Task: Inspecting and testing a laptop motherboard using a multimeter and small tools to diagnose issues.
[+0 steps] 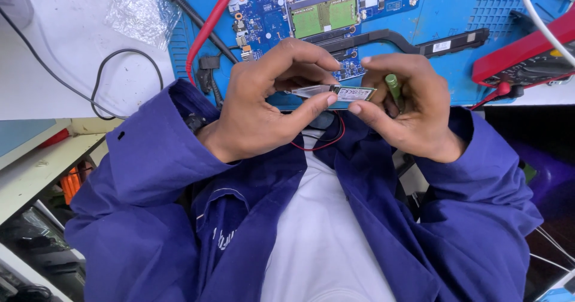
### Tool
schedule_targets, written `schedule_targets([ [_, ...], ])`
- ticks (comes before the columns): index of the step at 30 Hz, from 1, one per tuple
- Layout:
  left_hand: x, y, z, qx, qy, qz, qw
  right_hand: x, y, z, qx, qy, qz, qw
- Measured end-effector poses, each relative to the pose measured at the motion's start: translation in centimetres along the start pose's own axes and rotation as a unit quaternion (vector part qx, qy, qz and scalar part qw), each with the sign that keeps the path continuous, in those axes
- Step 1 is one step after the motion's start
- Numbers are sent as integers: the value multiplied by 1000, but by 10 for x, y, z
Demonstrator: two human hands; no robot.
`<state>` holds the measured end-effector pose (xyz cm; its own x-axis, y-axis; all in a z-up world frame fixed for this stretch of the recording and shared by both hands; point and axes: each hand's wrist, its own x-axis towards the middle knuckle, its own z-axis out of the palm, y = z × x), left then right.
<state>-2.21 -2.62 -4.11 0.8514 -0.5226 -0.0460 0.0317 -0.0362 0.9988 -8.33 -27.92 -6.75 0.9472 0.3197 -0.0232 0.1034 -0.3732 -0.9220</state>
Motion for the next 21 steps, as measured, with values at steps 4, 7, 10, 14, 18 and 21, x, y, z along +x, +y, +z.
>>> schedule_targets([
  [4, 1, -2, 2, -25, -2, -8, 1000, 5, -5, 2, -61, 38, -145, 987],
  [7, 2, -2, 2, -23, -8, -3, 1000, 5, -6, 4, -114, 41, -161, 979],
  [10, 1, -5, 3, -20, -7, -13, 1000, 6, -4, 4, -112, 48, -165, 979],
  [14, -1, -3, 4, -21, 2, -35, 999, 5, -4, 6, -115, 56, -172, 977],
  [18, -1, -5, 5, -14, 0, -40, 999, 5, -4, 9, -114, 51, -169, 978],
  [21, -2, -6, 5, -2, -3, -27, 1000, 6, -4, 10, -104, 51, -175, 978],
])
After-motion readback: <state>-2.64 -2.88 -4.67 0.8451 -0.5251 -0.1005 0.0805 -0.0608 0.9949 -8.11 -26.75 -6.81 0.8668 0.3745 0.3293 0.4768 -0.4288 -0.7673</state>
